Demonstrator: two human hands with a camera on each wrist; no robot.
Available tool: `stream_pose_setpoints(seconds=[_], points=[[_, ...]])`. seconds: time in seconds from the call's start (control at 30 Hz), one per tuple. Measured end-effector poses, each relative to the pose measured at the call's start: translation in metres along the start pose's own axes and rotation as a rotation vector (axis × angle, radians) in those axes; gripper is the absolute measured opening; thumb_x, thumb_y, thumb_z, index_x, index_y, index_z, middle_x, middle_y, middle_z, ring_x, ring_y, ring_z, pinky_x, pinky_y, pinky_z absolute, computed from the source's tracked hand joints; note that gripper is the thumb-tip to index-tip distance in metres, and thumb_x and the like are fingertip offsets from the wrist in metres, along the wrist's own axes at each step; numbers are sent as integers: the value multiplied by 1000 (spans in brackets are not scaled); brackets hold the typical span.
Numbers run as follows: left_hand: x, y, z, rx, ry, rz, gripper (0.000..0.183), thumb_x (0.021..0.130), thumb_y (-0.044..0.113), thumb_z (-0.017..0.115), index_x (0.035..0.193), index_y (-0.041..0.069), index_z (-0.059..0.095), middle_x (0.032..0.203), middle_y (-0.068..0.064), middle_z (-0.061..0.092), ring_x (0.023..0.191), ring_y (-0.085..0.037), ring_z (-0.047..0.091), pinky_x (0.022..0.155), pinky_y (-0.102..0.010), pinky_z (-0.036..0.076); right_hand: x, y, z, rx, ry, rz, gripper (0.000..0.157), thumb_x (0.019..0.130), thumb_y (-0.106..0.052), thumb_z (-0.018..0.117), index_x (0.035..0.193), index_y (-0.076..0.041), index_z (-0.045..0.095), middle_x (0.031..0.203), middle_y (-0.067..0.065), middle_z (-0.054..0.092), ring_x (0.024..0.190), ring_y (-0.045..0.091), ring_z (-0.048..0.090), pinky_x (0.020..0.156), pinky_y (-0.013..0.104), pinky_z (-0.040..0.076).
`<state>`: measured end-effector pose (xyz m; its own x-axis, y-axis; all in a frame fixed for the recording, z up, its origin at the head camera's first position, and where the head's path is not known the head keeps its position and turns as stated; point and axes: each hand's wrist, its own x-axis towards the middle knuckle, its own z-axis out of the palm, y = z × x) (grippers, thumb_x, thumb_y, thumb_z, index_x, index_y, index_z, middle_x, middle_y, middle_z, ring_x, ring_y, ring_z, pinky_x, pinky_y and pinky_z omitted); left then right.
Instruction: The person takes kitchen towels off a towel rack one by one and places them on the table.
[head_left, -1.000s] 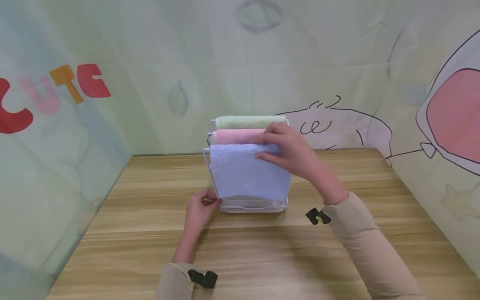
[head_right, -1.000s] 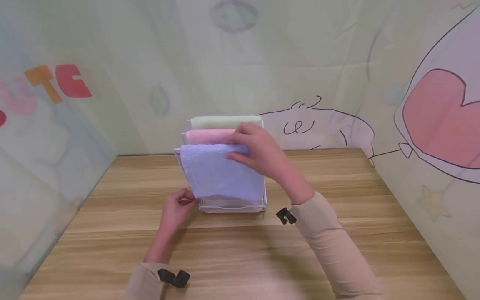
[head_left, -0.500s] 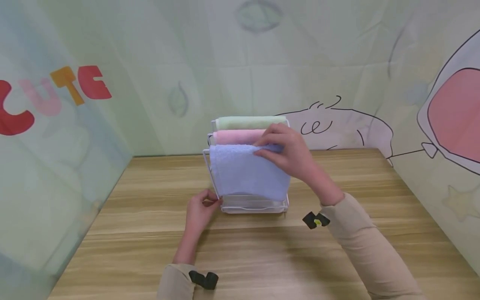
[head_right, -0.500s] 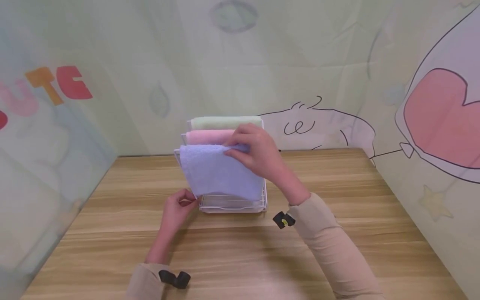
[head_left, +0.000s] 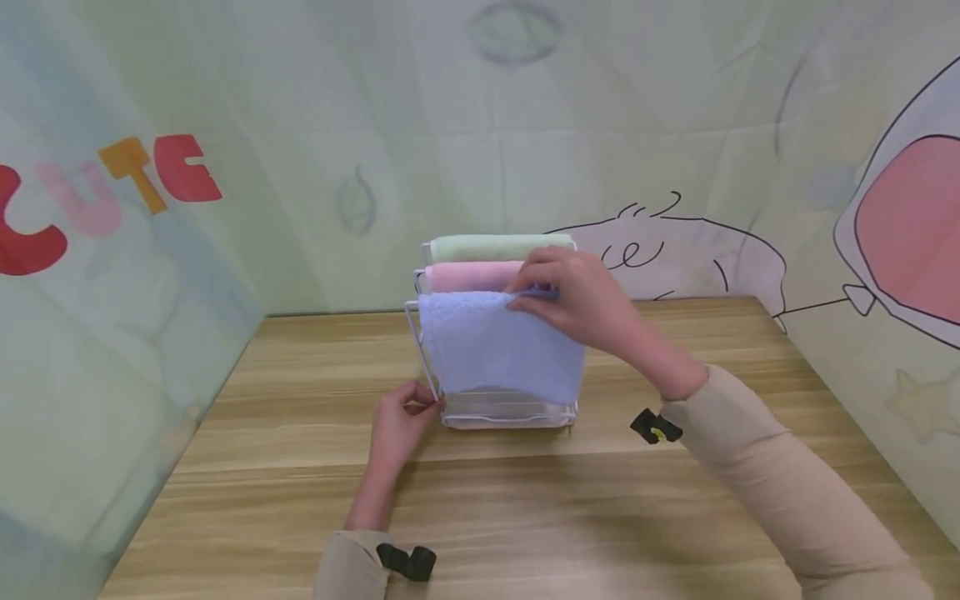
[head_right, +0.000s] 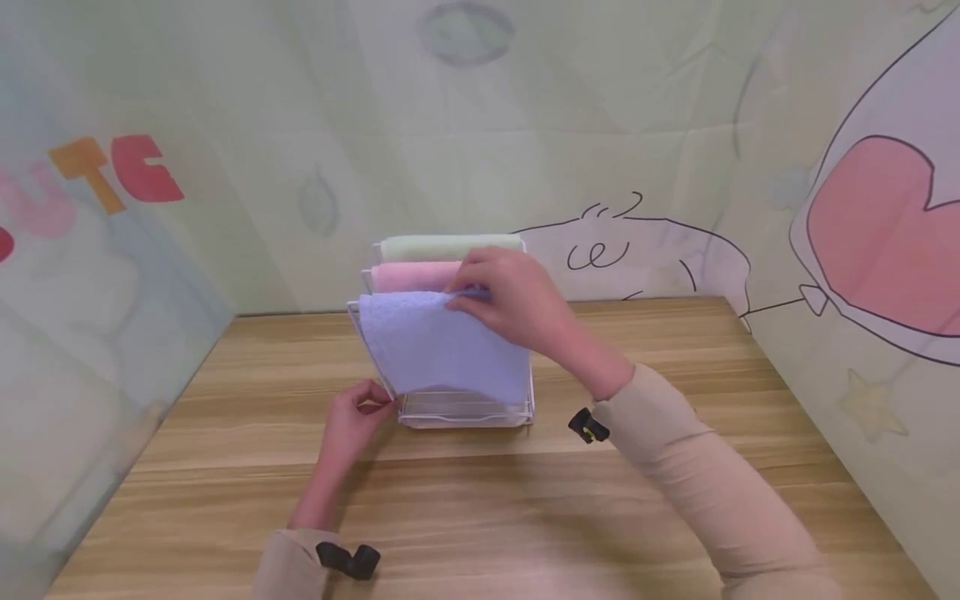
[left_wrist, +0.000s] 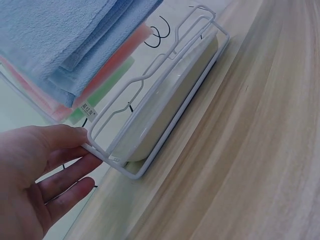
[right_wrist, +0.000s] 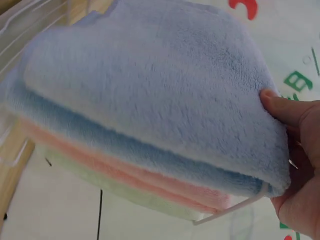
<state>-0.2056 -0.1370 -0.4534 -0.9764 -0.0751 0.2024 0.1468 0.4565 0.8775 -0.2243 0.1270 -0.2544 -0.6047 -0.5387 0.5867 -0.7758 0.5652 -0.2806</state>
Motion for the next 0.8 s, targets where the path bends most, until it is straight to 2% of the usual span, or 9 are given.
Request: stream_pose_setpoints(seconds=[0.2,0.47,0.67,0.8], points=[[0,1,0,3,12,4,10,79,-2,76,80,0,66,90,-19,73,82,-31,75,70,-24,63,8,-1,-9,-18,-95,-15,8,84,-17,78,89,-11,76,84,1,73,71,11,61,63,26,50],[0,-1,1,-1,18,8,11,78,-2,76,78,1,65,88,-18,73,78,-28,75,67,-23,62,14,-2,-15,-15,-120,-57,7,86,-16,77,91,-11,75,84,-1,69,68,10,56,61,24,47],[1,0,1,7,15,19,12,78,-2,77,79,1,65,88,-18,73,80,-31,75,68,-26,63,21,-7,-23,-74,-178,-48,10,88,-17,74,97,-13,75,89,-1,69,72,12,59,66,27,50],[0,1,0,12,4,0,11,78,0,77,79,2,66,89,-18,74,83,-32,75,70,-27,64,22,-11,-28,-105,-230,-33,10,91,-18,72,99,-13,74,93,-1,70,76,14,62,71,29,53]])
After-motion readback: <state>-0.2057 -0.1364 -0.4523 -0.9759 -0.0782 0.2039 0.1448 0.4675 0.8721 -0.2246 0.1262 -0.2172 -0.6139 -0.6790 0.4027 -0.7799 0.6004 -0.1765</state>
